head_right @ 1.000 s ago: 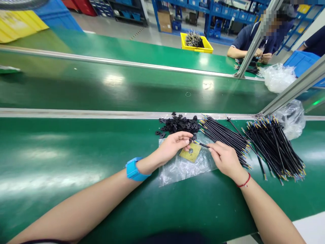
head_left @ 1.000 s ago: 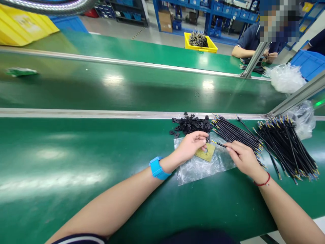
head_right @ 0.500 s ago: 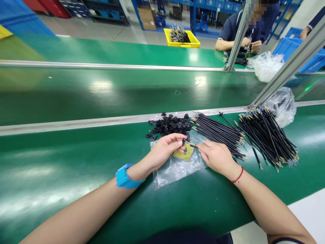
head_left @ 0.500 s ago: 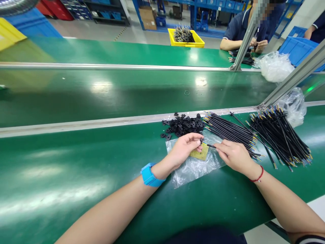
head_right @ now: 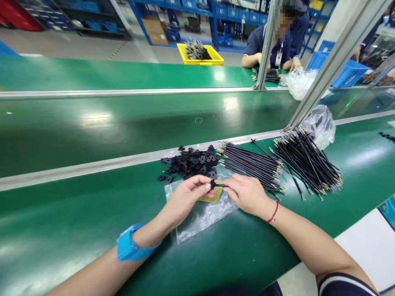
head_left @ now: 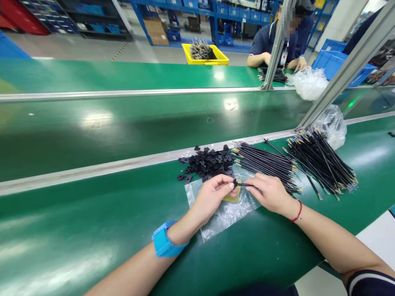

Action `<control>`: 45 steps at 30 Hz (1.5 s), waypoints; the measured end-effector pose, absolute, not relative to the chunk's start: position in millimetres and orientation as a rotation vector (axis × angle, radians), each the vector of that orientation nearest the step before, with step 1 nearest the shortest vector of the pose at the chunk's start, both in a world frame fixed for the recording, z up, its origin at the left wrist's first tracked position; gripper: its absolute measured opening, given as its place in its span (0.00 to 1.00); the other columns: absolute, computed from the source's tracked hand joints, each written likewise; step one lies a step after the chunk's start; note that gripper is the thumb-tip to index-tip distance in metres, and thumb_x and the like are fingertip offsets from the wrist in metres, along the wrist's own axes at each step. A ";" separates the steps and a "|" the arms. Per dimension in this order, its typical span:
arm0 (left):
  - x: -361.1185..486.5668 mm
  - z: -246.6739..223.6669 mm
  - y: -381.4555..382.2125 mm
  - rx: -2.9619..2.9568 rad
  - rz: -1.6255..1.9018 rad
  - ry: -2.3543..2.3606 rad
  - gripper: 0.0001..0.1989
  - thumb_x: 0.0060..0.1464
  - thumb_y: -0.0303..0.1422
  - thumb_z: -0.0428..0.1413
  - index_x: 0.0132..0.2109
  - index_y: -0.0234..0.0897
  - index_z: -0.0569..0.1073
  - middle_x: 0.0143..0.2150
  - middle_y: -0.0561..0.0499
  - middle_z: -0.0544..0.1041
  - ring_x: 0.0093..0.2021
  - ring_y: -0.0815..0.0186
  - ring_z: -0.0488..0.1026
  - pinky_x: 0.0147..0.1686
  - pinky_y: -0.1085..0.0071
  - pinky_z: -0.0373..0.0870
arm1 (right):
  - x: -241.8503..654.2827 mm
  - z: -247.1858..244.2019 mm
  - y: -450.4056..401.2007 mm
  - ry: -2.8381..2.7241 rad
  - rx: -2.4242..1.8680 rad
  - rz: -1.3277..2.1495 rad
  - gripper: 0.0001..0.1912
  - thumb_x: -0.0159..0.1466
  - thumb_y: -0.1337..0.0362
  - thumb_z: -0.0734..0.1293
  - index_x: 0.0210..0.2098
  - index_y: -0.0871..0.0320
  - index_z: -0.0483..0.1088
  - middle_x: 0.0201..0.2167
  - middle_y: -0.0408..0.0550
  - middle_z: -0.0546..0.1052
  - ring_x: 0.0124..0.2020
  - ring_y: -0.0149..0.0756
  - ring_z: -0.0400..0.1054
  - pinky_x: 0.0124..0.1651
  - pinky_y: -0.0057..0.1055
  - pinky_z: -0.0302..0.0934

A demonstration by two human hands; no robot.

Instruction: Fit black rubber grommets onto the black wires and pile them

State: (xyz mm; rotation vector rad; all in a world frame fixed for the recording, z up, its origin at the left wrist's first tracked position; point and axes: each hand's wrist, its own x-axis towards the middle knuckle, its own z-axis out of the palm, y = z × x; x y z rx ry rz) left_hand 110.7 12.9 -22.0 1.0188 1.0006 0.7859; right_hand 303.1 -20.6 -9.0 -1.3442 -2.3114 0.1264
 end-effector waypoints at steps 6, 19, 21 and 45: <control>112.2 -20.9 7.6 1.088 0.745 0.986 0.11 0.45 0.36 0.59 0.34 0.32 0.71 0.22 0.55 0.73 0.23 0.72 0.70 0.27 0.75 0.69 | 300.0 -3.6 -23.5 -2.431 -1.428 0.124 0.15 0.68 0.63 0.55 0.33 0.59 0.70 0.26 0.45 0.73 0.26 0.29 0.64 0.30 0.26 0.51; 113.4 -26.9 -2.9 1.461 0.671 0.947 0.04 0.48 0.30 0.55 0.34 0.35 0.72 0.28 0.52 0.75 0.27 0.67 0.74 0.31 0.71 0.70 | 300.3 3.0 -17.6 -2.384 -1.428 0.886 0.13 0.66 0.66 0.58 0.31 0.58 0.72 0.28 0.43 0.76 0.29 0.29 0.68 0.34 0.24 0.55; 113.9 -26.2 -5.7 1.572 0.677 0.945 0.04 0.50 0.30 0.54 0.34 0.36 0.73 0.29 0.51 0.75 0.29 0.66 0.73 0.32 0.70 0.70 | 300.2 1.1 -15.7 -2.348 -1.366 1.006 0.13 0.66 0.66 0.58 0.31 0.59 0.72 0.27 0.42 0.76 0.28 0.28 0.67 0.33 0.23 0.56; 106.7 -8.7 4.2 1.866 0.777 0.811 0.03 0.52 0.30 0.55 0.35 0.38 0.72 0.33 0.51 0.74 0.35 0.67 0.70 0.37 0.70 0.67 | 299.3 12.4 -26.8 -2.184 -1.291 1.123 0.24 0.69 0.57 0.53 0.20 0.58 0.62 0.16 0.38 0.67 0.19 0.24 0.60 0.26 0.22 0.54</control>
